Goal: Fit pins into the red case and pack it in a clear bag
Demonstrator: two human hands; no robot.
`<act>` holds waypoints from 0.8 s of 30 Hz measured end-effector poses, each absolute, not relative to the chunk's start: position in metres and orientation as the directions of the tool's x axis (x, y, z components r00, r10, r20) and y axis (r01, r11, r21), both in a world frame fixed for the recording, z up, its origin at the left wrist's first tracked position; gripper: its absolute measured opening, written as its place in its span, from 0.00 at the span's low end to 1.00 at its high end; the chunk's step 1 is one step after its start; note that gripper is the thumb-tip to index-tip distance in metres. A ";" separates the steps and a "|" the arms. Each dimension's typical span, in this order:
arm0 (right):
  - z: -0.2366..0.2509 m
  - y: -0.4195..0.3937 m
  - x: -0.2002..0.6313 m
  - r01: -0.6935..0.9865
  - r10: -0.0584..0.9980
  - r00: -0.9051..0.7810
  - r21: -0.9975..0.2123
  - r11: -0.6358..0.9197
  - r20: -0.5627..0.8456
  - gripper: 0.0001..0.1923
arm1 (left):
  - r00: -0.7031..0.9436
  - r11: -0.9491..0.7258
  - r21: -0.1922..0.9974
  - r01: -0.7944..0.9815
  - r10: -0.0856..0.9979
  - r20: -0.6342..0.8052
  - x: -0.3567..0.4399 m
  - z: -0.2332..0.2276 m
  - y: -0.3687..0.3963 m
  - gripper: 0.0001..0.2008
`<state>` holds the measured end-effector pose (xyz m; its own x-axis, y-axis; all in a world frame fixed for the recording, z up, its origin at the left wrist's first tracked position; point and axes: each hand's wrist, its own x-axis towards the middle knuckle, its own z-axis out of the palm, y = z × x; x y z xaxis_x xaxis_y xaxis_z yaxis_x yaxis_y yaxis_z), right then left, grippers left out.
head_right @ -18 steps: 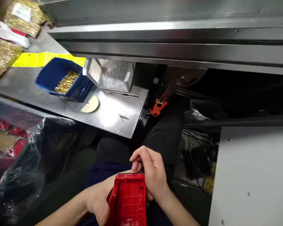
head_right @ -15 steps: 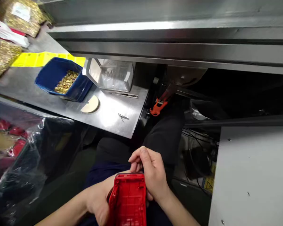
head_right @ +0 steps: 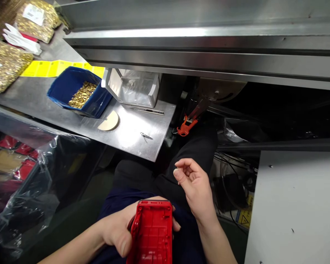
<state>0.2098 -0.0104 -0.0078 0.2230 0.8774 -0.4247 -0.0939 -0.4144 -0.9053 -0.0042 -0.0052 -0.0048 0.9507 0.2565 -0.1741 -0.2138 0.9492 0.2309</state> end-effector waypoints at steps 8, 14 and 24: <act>0.015 -0.014 0.215 0.121 0.922 -0.039 -0.917 -0.379 -0.386 0.20 | 0.953 0.942 0.313 -0.121 0.198 -0.228 -0.003 0.002 -0.002 0.46; 0.014 -0.023 0.212 0.118 0.969 -0.123 -0.972 -0.201 -0.215 0.20 | 0.947 0.926 0.355 -0.132 0.224 -0.231 -0.006 -0.001 -0.005 0.48; 0.010 -0.037 0.230 0.315 0.972 0.218 -0.937 -0.153 -0.085 0.10 | 0.822 0.868 0.429 -0.249 0.424 -0.381 -0.006 -0.006 -0.009 0.47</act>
<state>0.2299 -0.0372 0.0096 0.2176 0.9723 -0.0854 0.3148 -0.1527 -0.9368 -0.0055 -0.0092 -0.0059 0.8217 0.4239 -0.3809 -0.2493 0.8684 0.4287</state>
